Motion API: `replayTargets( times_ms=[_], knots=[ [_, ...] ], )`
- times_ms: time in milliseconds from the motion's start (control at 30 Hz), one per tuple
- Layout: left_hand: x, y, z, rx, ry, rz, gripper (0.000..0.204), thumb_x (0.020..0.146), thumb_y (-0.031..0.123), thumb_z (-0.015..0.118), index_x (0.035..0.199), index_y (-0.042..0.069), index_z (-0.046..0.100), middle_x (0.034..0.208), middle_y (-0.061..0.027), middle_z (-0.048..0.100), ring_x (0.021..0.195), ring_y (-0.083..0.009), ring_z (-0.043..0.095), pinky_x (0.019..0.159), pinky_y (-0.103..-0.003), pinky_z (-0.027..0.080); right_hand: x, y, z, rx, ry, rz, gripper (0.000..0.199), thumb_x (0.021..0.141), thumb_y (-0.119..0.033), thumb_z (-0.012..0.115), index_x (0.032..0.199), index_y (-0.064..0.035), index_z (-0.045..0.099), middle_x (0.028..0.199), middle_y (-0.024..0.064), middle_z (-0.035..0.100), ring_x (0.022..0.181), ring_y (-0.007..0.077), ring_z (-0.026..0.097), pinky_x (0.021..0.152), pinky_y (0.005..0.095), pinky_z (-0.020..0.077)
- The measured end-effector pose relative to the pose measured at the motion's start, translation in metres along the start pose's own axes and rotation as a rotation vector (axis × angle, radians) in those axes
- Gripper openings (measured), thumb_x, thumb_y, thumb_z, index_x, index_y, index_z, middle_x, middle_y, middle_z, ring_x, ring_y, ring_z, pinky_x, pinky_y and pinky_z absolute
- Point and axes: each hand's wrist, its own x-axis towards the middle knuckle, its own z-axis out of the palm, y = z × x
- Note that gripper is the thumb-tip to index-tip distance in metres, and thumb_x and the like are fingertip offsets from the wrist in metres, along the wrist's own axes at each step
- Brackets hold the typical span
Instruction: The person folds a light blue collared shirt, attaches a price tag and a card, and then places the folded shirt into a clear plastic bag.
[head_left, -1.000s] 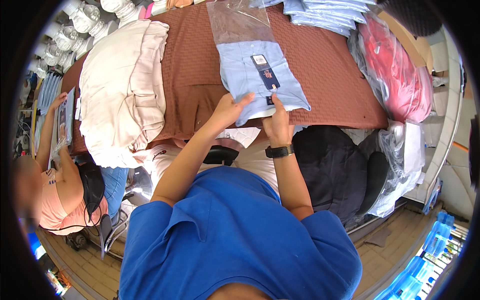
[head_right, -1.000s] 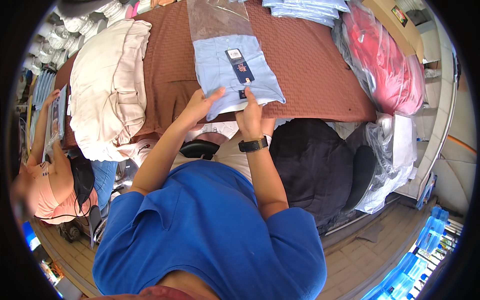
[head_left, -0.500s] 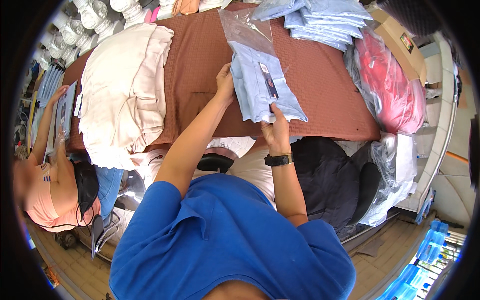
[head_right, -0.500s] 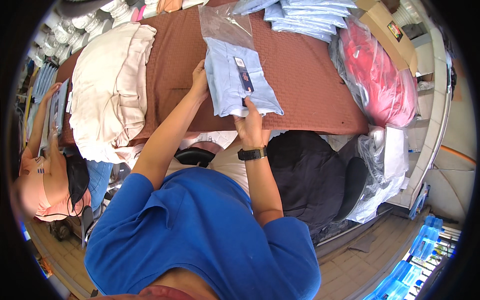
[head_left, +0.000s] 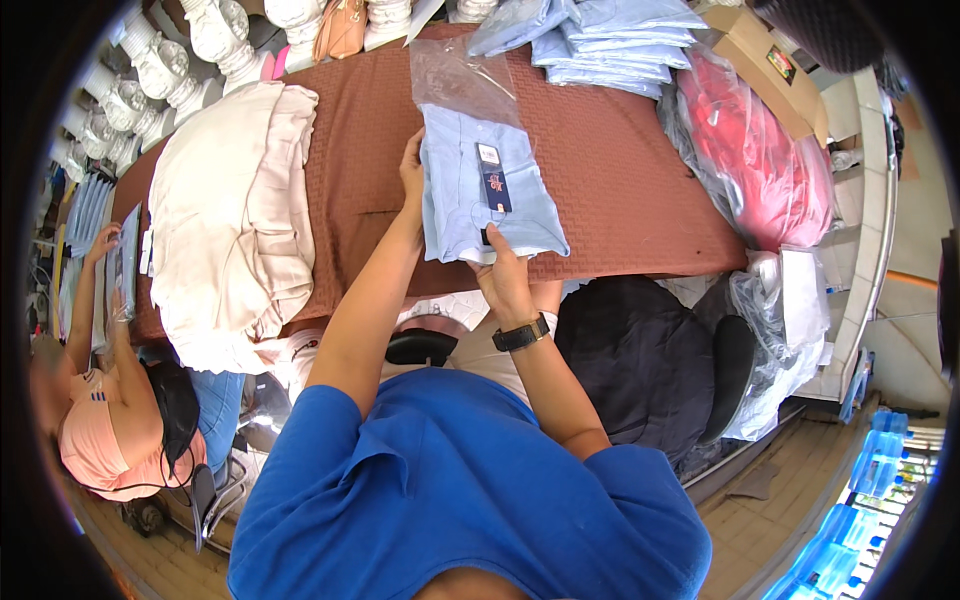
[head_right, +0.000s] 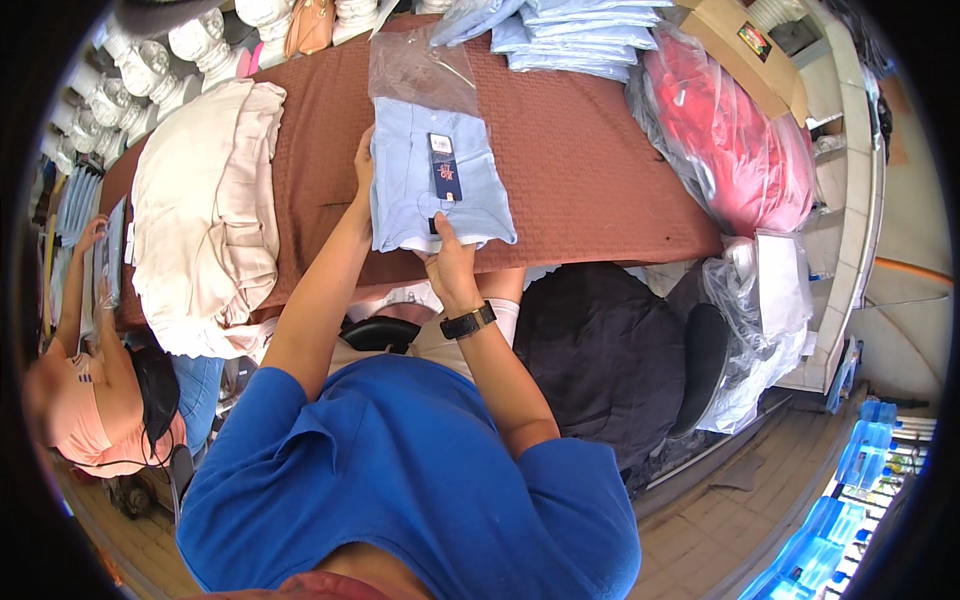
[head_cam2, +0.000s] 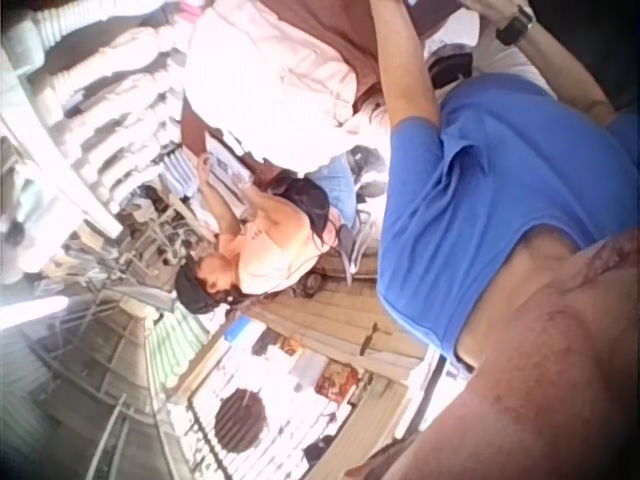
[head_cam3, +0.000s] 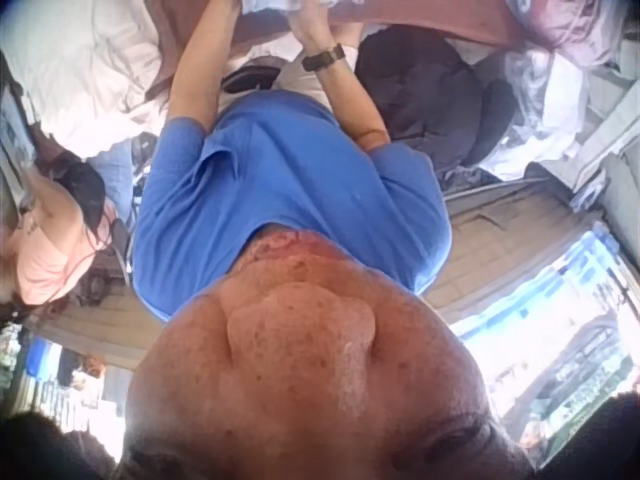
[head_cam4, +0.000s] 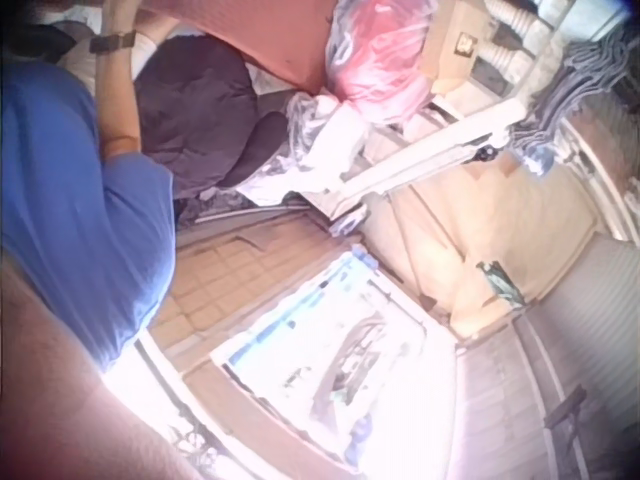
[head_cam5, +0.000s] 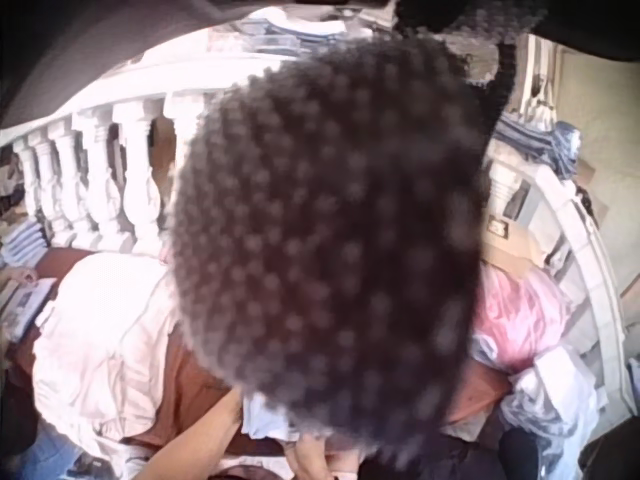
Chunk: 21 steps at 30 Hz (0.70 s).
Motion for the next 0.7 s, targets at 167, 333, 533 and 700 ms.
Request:
replayTargets(
  times_ms=[167, 333, 533, 700],
  knots=[
    [0.024, -0.029, -0.028, 0.148, 0.055, 0.211, 0.040, 0.100, 0.016, 0.064, 0.136, 0.002, 0.055, 0.128, -0.0154, 0.065, 0.112, -0.0210, 0.063, 0.095, -0.035, 0.053, 0.000, -0.006, -0.002, 0.037, -0.048, 0.044, 0.040, 0.100, -0.007, 0.062, 0.136, -0.0087, 0.047, 0.129, 0.0079, 0.060, 0.113, 0.0243, 0.065, 0.086, 0.0416, 0.0606],
    [0.021, -0.039, -0.015, 0.133, 0.090, 0.180, 0.043, 0.102, 0.022, 0.060, 0.139, 0.002, 0.052, 0.132, -0.0154, 0.062, 0.115, -0.0221, 0.062, 0.096, -0.036, 0.053, -0.002, -0.009, -0.002, 0.055, -0.043, 0.044, 0.039, 0.100, -0.007, 0.062, 0.136, -0.0083, 0.047, 0.129, 0.0073, 0.060, 0.113, 0.0238, 0.065, 0.087, 0.0406, 0.0597],
    [0.007, -0.029, -0.016, -0.022, 0.103, 0.025, 0.047, 0.104, 0.029, 0.054, 0.142, 0.003, 0.048, 0.136, -0.0153, 0.060, 0.118, -0.0235, 0.061, 0.097, -0.038, 0.052, -0.004, -0.006, 0.005, 0.101, -0.067, 0.040, 0.040, 0.100, -0.006, 0.061, 0.138, -0.0093, 0.047, 0.133, 0.0075, 0.058, 0.116, 0.0240, 0.064, 0.090, 0.0405, 0.0591],
    [-0.040, -0.006, -0.020, -0.352, -0.036, -0.357, 0.051, 0.106, 0.035, 0.050, 0.145, 0.003, 0.045, 0.140, -0.0152, 0.057, 0.121, -0.0246, 0.059, 0.098, -0.039, 0.052, 0.002, 0.000, 0.008, 0.077, -0.059, 0.015, 0.043, 0.100, -0.006, 0.061, 0.139, -0.0121, 0.043, 0.133, 0.0077, 0.057, 0.119, 0.0246, 0.062, 0.090, 0.0433, 0.0611]
  ],
)
